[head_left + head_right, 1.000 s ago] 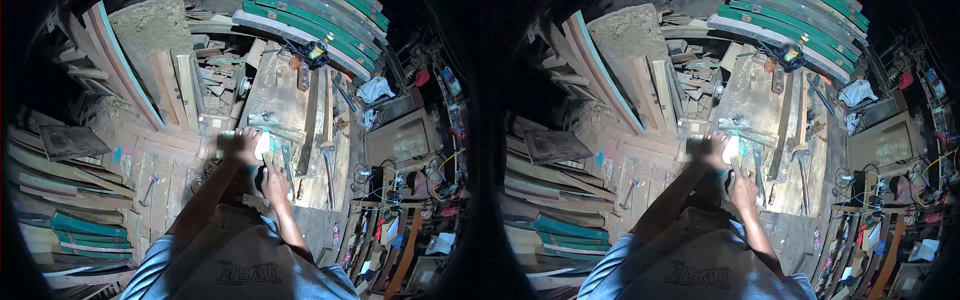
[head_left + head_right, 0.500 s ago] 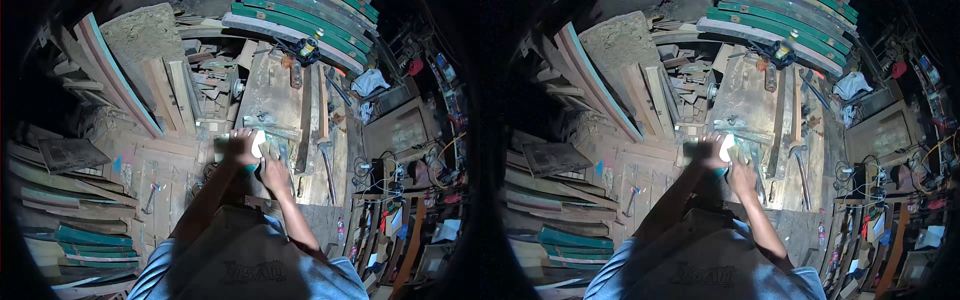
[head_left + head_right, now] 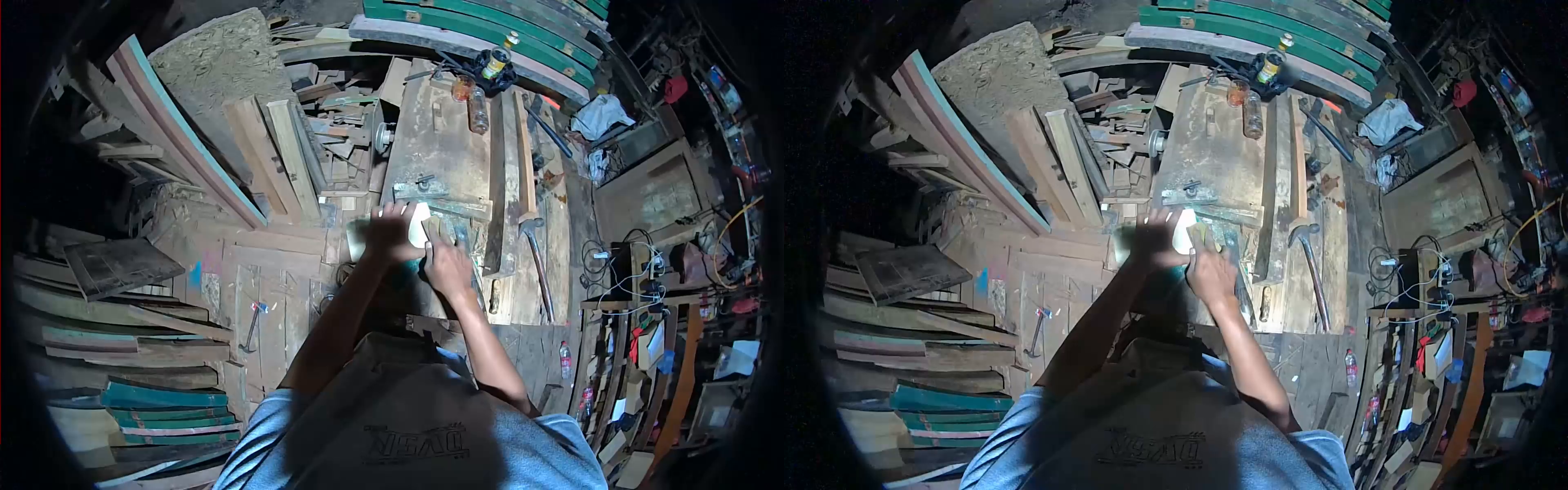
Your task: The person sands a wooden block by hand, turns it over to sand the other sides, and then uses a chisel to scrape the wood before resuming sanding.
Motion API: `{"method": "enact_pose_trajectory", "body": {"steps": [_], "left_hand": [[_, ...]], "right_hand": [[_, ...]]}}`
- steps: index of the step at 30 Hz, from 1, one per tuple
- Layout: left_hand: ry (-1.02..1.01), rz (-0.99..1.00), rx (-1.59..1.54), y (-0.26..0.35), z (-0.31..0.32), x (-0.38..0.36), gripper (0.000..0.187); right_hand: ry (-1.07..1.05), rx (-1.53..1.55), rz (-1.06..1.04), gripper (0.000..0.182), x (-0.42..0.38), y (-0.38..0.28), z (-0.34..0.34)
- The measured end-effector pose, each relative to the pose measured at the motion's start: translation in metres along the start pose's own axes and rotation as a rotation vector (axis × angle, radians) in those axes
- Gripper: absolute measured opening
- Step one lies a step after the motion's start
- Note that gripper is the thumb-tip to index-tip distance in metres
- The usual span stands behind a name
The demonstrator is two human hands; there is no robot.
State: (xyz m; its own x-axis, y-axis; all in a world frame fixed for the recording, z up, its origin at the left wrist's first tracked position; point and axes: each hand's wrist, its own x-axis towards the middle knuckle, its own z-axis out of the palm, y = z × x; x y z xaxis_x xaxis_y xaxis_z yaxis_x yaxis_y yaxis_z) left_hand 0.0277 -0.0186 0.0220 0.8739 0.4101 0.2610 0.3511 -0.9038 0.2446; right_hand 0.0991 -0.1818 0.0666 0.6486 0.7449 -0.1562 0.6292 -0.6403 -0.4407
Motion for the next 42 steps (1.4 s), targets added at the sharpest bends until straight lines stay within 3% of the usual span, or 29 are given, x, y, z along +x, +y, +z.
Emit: {"method": "enact_pose_trajectory", "body": {"steps": [3, 7, 12, 13, 14, 17, 21, 22, 25, 26, 27, 28, 29, 31, 33, 35, 39, 42], "left_hand": [[0.002, 0.004, -0.011, -0.003, 0.0, 0.003, 0.105], [-0.021, 0.032, -0.07, -0.007, 0.005, 0.006, 0.105], [-0.126, -0.057, -0.023, -0.003, 0.005, 0.009, 0.11], [-0.117, -0.068, -0.029, -0.007, 0.015, 0.009, 0.11], [0.026, -0.038, 0.051, -0.008, 0.03, 0.005, 0.11], [0.137, 0.026, 0.11, -0.014, 0.035, 0.0, 0.11], [-0.025, 0.008, 0.134, -0.011, 0.02, 0.011, 0.111], [-0.158, -0.089, 0.135, -0.008, 0.015, 0.018, 0.112], [-0.165, -0.109, 0.095, -0.015, 0.018, 0.022, 0.116], [-0.157, -0.097, 0.088, -0.019, 0.021, 0.021, 0.12], [-0.016, -0.055, 0.047, -0.021, 0.028, 0.023, 0.12], [0.116, -0.022, 0.003, -0.022, 0.036, 0.02, 0.12], [0.247, 0.01, -0.039, -0.024, 0.043, 0.014, 0.12], [0.063, -0.083, -0.003, -0.016, 0.032, 0.016, 0.119], [0.019, -0.094, -0.047, -0.015, 0.022, 0.017, 0.119], [0.186, 0.019, -0.012, -0.02, 0.041, 0.008, 0.115], [0.008, -0.032, -0.092, 0.005, -0.01, 0.023, 0.117], [0.229, 0.082, -0.312, 0.013, -0.03, 0.036, 0.117]], "right_hand": [[0.082, -0.055, -0.074, 0.065, -0.025, 0.005, 0.006], [-0.037, -0.036, 0.043, 0.064, -0.047, -0.011, -0.013], [0.069, -0.044, -0.015, 0.069, 0.002, 0.0, 0.003], [0.078, -0.062, -0.029, 0.072, 0.0, -0.002, 0.002], [0.088, -0.081, -0.044, 0.074, -0.003, -0.003, 0.001], [0.106, -0.084, -0.09, 0.058, -0.045, 0.003, 0.005], [0.041, 0.018, -0.057, 0.052, -0.049, -0.001, 0.005], [0.056, -0.014, -0.068, 0.051, -0.037, 0.001, 0.009], [0.107, 0.006, -0.117, 0.049, -0.03, 0.002, 0.005], [0.136, 0.003, -0.127, 0.049, -0.038, 0.003, 0.002], [0.165, -0.002, -0.139, 0.049, -0.041, -0.002, -0.008], [0.066, 0.122, 0.025, 0.05, -0.045, -0.015, -0.028], [0.087, 0.127, 0.036, 0.051, -0.042, -0.014, -0.028], [0.145, 0.14, 0.054, 0.051, -0.034, -0.011, -0.028], [0.188, 0.201, 0.012, 0.052, -0.029, -0.007, -0.027], [0.199, 0.273, 0.026, 0.052, -0.027, -0.009, -0.031], [0.329, 0.413, -0.085, 0.054, -0.026, 0.02, -0.014], [0.303, 0.542, 0.061, 0.054, -0.041, 0.024, -0.029]]}}
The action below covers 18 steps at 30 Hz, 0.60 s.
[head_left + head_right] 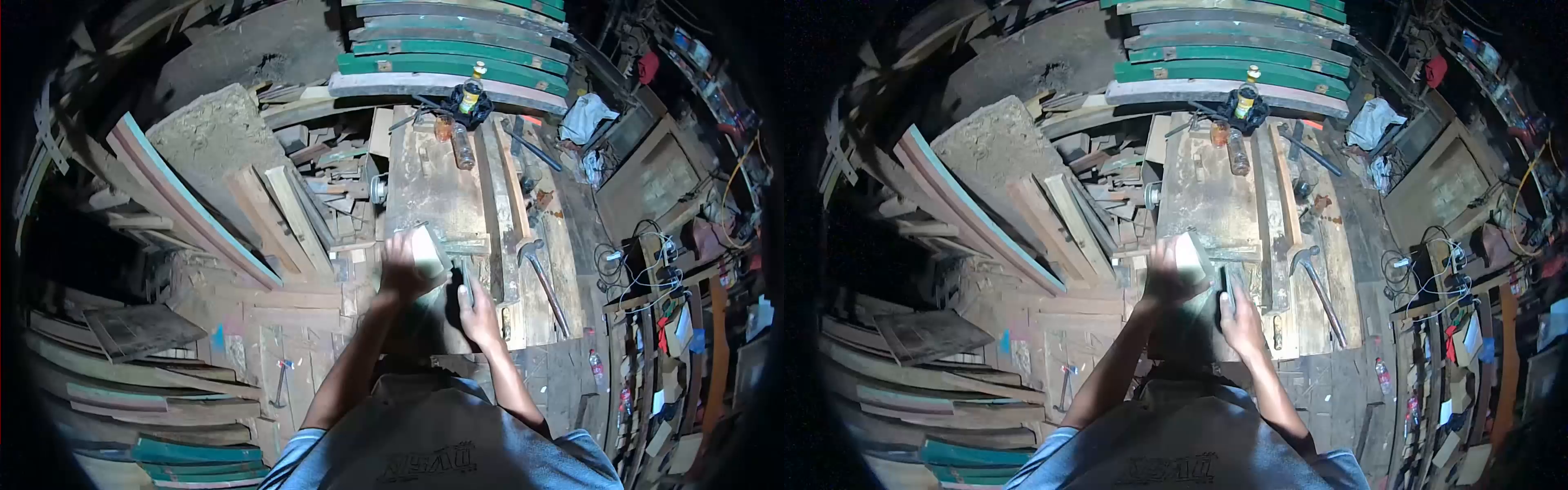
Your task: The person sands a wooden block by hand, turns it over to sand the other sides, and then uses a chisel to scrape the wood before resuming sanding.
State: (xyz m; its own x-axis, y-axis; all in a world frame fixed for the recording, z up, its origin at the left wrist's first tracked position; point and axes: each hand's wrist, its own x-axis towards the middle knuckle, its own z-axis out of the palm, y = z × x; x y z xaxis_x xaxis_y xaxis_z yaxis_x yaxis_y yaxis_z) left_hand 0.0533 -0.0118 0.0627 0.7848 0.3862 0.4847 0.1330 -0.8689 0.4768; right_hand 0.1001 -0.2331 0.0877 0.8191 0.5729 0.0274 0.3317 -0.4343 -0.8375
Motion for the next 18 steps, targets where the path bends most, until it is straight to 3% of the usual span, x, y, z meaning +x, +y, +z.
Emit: {"method": "enact_pose_trajectory", "body": {"steps": [1, 3, 6, 7, 9, 10, 12, 13, 16, 18], "left_hand": [[0.086, 0.129, -0.083, 0.007, -0.009, 0.01, 0.113], [0.09, -0.047, -0.458, 0.026, -0.025, 0.017, 0.112], [0.002, -0.119, -0.579, 0.031, -0.039, 0.003, 0.111], [-0.033, -0.007, -0.413, 0.03, -0.042, -0.001, 0.111], [-0.024, -0.043, -0.596, 0.038, -0.042, -0.004, 0.093], [-0.131, -0.136, -0.701, 0.041, -0.047, -0.006, 0.087], [-0.342, -0.318, -0.906, 0.045, -0.056, -0.007, 0.075], [-0.351, -0.306, -0.927, 0.048, -0.058, -0.008, 0.073], [-0.388, -0.254, -0.978, 0.048, -0.051, -0.016, 0.069], [-0.255, -0.22, -0.935, 0.052, -0.044, -0.023, 0.065]], "right_hand": [[0.018, 0.067, 0.007, 0.053, -0.003, -0.003, -0.005], [0.104, 0.078, -0.058, 0.049, -0.009, -0.012, -0.013], [0.188, 0.151, -0.024, 0.04, -0.017, -0.027, -0.02], [0.15, 0.292, 0.123, 0.035, -0.018, -0.022, -0.017], [0.146, 0.4, 0.103, 0.034, -0.013, 0.002, -0.008], [0.129, 0.547, 0.154, 0.031, -0.014, 0.006, -0.007], [0.044, 0.737, 0.261, 0.034, -0.017, 0.003, -0.016], [0.0, 0.829, 0.316, 0.036, -0.018, -0.001, -0.021], [-0.029, 0.861, 0.213, 0.045, -0.014, -0.008, -0.029], [0.002, 0.995, 0.215, 0.05, -0.013, -0.022, -0.031]]}}
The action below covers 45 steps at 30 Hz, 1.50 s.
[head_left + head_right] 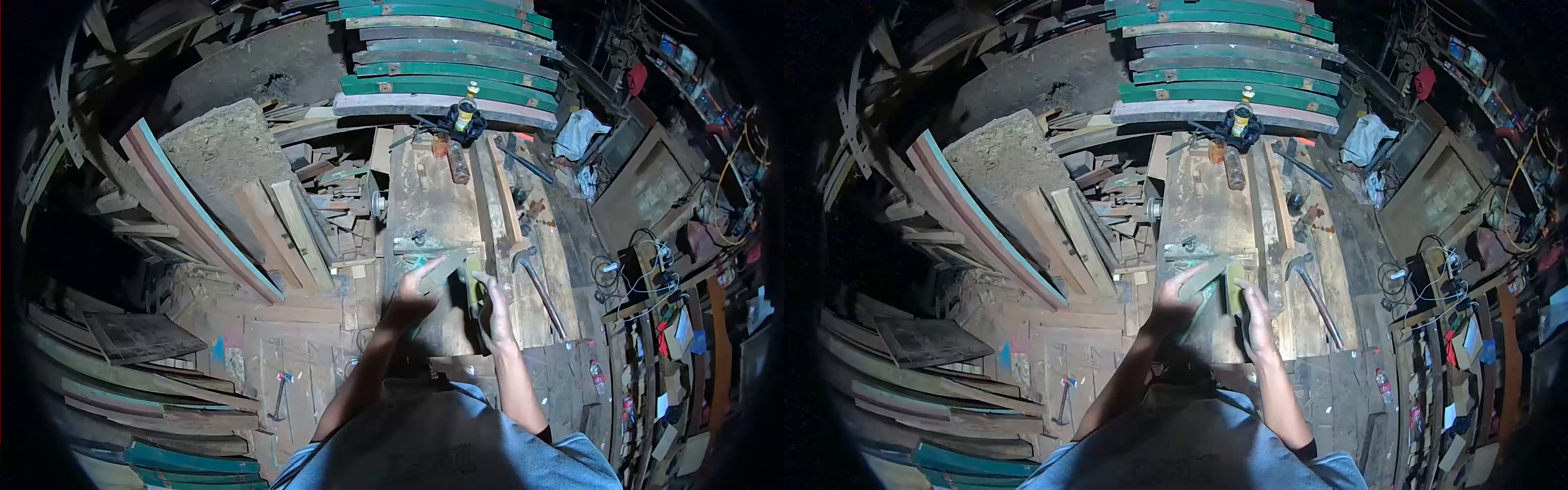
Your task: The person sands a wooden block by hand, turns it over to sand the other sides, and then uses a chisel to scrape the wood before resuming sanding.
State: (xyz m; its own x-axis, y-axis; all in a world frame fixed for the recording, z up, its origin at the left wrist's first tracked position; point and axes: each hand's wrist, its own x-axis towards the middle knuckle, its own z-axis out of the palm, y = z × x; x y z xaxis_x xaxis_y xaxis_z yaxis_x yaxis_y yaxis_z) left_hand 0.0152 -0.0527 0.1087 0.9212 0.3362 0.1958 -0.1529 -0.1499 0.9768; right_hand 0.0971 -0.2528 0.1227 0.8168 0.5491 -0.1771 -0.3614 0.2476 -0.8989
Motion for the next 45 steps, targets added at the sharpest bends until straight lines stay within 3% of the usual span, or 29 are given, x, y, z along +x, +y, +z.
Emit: {"method": "enact_pose_trajectory", "body": {"steps": [1, 2, 5, 10, 13, 18, 21, 22, 23, 25, 28, 31, 32, 33, 35, 36, 39, 40, 42, 43, 45], "left_hand": [[0.051, 0.041, 0.022, 0.0, 0.006, -0.003, 0.064], [0.116, -0.038, 0.035, 0.001, 0.015, -0.005, 0.061], [0.141, 0.089, 0.167, -0.013, 0.02, -0.009, 0.059], [0.177, 0.225, 0.218, -0.017, 0.024, -0.019, 0.062], [0.189, 0.131, 0.204, -0.018, 0.022, -0.028, 0.058], [0.197, 0.196, 0.046, -0.031, 0.027, -0.034, 0.025], [0.218, 0.208, 0.186, -0.058, 0.03, -0.033, 0.03], [0.258, 0.273, 0.332, -0.041, 0.027, -0.033, 0.035], [0.187, 0.225, 0.226, -0.024, 0.023, -0.028, 0.038], [0.219, 0.195, 0.221, -0.014, 0.025, -0.03, 0.038], [0.174, 0.27, 0.227, -0.028, 0.019, -0.035, 0.04], [0.174, 0.182, 0.201, -0.02, 0.025, -0.034, 0.046], [0.257, 0.33, 0.233, -0.024, 0.031, -0.028, 0.049], [0.262, 0.326, 0.241, -0.022, 0.033, -0.027, 0.049], [0.27, 0.315, 0.263, -0.017, 0.03, -0.029, 0.048], [0.187, 0.139, 0.204, -0.001, 0.026, -0.031, 0.048], [0.171, 0.203, 0.274, -0.029, 0.024, -0.032, 0.048], [0.127, 0.11, 0.28, -0.025, 0.024, -0.03, 0.053], [0.208, 0.231, 0.291, -0.018, 0.028, -0.025, 0.057], [0.248, 0.294, 0.297, -0.016, 0.029, -0.023, 0.059], [0.212, 0.119, 0.298, -0.017, 0.024, -0.028, 0.057]], "right_hand": [[0.013, 0.083, 0.009, 0.054, -0.002, -0.006, 0.005], [-0.027, 0.097, -0.014, 0.047, -0.001, -0.016, 0.009], [0.029, -0.473, -0.199, 0.041, 0.014, -0.01, 0.007], [0.071, -0.723, -0.492, 0.047, 0.03, -0.016, 0.032], [0.014, -0.882, -0.57, 0.049, 0.032, -0.022, 0.048], [-0.091, -1.351, -0.804, 0.053, 0.016, -0.037, 0.073], [-0.094, -1.231, -0.804, 0.054, 0.032, -0.039, 0.072], [-0.01, -1.288, -0.757, 0.055, 0.041, -0.037, 0.066], [0.046, -1.232, -0.659, 0.054, 0.05, -0.035, 0.06], [0.099, -1.186, -0.712, 0.051, 0.05, -0.04, 0.061], [-0.005, -1.284, -0.862, 0.045, 0.03, -0.035, 0.067], [0.09, -1.207, -0.751, 0.05, 0.048, -0.036, 0.052], [0.187, -1.22, -0.69, 0.049, 0.056, -0.041, 0.048], [0.285, -1.23, -0.776, 0.05, 0.063, -0.043, 0.048], [0.213, -1.212, -0.653, 0.051, 0.054, -0.037, 0.047], [0.143, -1.186, -0.78, 0.052, 0.042, -0.037, 0.058], [0.044, -1.279, -0.752, 0.05, 0.031, -0.036, 0.055], [0.143, -1.231, -0.718, 0.049, 0.044, -0.032, 0.046], [0.35, -1.2, -0.632, 0.047, 0.06, -0.037, 0.042], [0.291, -1.19, -0.683, 0.048, 0.054, -0.042, 0.048], [0.175, -1.164, -0.776, 0.049, 0.038, -0.042, 0.06]]}}
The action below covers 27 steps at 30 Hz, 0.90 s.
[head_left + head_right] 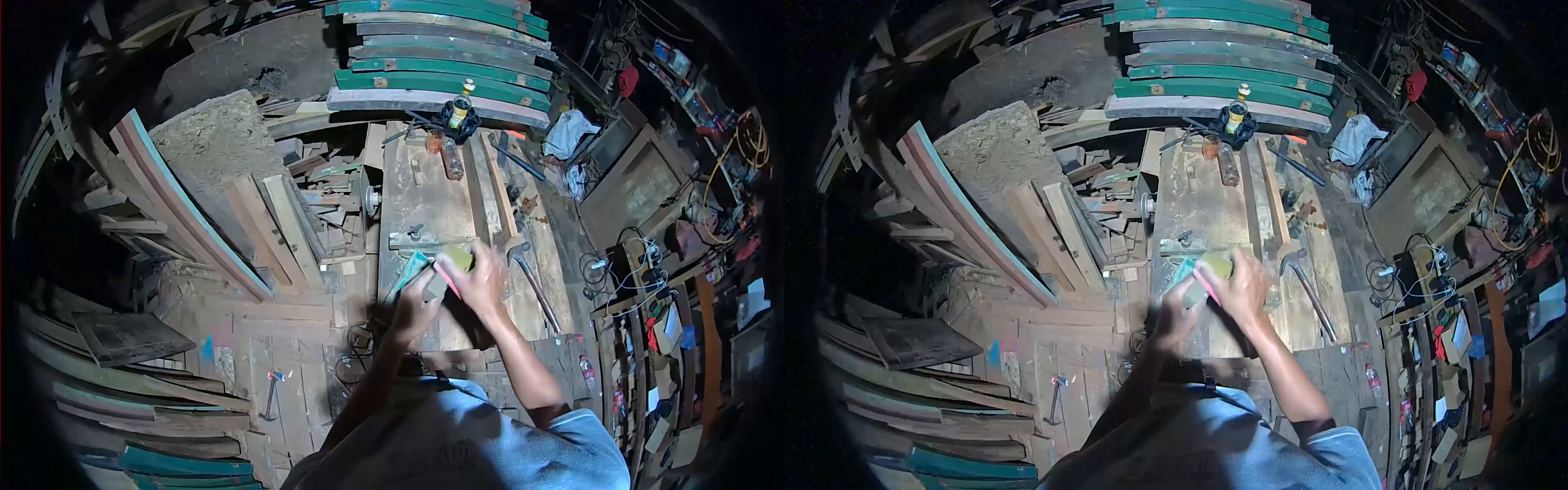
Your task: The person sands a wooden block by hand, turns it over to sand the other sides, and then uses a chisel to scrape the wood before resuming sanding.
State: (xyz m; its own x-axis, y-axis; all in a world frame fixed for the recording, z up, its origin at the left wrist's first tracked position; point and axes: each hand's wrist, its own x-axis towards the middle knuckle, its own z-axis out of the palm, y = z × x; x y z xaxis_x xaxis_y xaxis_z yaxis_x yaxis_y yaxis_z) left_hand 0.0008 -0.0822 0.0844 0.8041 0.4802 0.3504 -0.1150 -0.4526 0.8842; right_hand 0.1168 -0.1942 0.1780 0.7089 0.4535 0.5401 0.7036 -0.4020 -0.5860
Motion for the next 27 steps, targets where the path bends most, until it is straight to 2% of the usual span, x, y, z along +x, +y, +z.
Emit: {"method": "enact_pose_trajectory", "body": {"steps": [2, 4, 5, 6, 8, 9, 10, 12, 13, 14, 16, 17, 19, 20, 21, 22, 23, 24, 25, 26, 27], "left_hand": [[-0.081, -0.015, -0.04, -0.015, -0.004, -0.004, 0.053], [-0.02, 0.028, 0.004, -0.014, 0.003, 0.0, 0.052], [0.013, 0.047, 0.026, -0.013, 0.006, -0.001, 0.052], [0.026, 0.069, 0.013, -0.011, 0.006, -0.001, 0.052], [0.052, 0.123, -0.008, -0.008, 0.004, 0.004, 0.053], [0.015, 0.01, -0.027, 0.0, -0.002, 0.003, 0.054], [-0.02, -0.002, -0.051, -0.003, -0.004, 0.002, 0.055], [-0.095, -0.023, -0.1, -0.012, -0.009, 0.001, 0.056], [-0.08, -0.011, -0.035, -0.006, -0.005, 0.001, 0.049], [-0.02, 0.033, 0.02, -0.001, -0.002, 0.0, 0.05], [-0.061, 0.077, -0.02, 0.002, -0.004, 0.003, 0.058], [-0.127, -0.008, -0.04, 0.001, -0.009, 0.005, 0.061], [-0.27, -0.188, -0.083, -0.004, -0.017, 0.0, 0.068], [-0.242, -0.153, -0.083, -0.004, -0.015, -0.003, 0.068], [-0.209, -0.116, -0.085, -0.004, -0.011, -0.003, 0.067], [-0.174, -0.08, -0.086, -0.004, -0.009, -0.004, 0.067], [-0.147, 0.067, -0.051, -0.006, -0.009, -0.002, 0.068], [-0.143, 0.039, -0.056, -0.01, -0.008, -0.007, 0.066], [-0.134, 0.016, -0.059, -0.015, -0.007, -0.008, 0.065], [-0.126, -0.008, -0.06, -0.021, -0.007, -0.009, 0.064], [-0.226, -0.12, -0.132, -0.002, -0.02, -0.001, 0.06]], "right_hand": [[-0.108, -0.032, -0.047, 0.051, -0.02, -0.002, 0.004], [-0.126, 0.009, 0.052, 0.05, -0.012, 0.016, 0.006], [-0.023, 0.048, 0.137, 0.049, -0.002, 0.027, 0.011], [0.111, -0.075, 0.13, 0.048, 0.008, 0.029, 0.012], [0.042, -0.08, 0.126, 0.049, 0.008, 0.025, 0.009], [-0.005, -0.09, 0.054, 0.049, 0.003, 0.006, 0.001], [-0.087, -0.109, -0.01, 0.047, -0.011, -0.002, 0.003], [-0.137, -0.052, 0.024, 0.047, -0.017, -0.016, -0.005], [-0.056, -0.008, 0.098, 0.048, -0.013, 0.002, 0.004], [0.003, -0.048, 0.202, 0.048, -0.008, 0.019, 0.009], [0.043, -0.033, 0.258, 0.049, 0.006, 0.024, 0.006], [0.062, -0.063, 0.128, 0.051, -0.004, 0.028, 0.013], [-0.068, -0.046, 0.025, 0.052, -0.017, 0.006, 0.005], [-0.101, -0.036, -0.021, 0.051, -0.021, 0.003, 0.002], [-0.118, -0.046, 0.034, 0.046, -0.014, 0.003, -0.004], [-0.017, -0.07, 0.043, 0.045, -0.006, 0.017, 0.002], [0.017, -0.052, 0.152, 0.044, -0.002, 0.028, 0.004], [0.053, -0.033, 0.262, 0.043, 0.003, 0.029, 0.004], [0.082, -0.062, 0.153, 0.042, -0.004, 0.027, 0.008], [0.011, -0.017, 0.083, 0.045, -0.013, 0.021, 0.008], [-0.07, -0.02, 0.038, 0.048, -0.022, 0.007, 0.007]]}}
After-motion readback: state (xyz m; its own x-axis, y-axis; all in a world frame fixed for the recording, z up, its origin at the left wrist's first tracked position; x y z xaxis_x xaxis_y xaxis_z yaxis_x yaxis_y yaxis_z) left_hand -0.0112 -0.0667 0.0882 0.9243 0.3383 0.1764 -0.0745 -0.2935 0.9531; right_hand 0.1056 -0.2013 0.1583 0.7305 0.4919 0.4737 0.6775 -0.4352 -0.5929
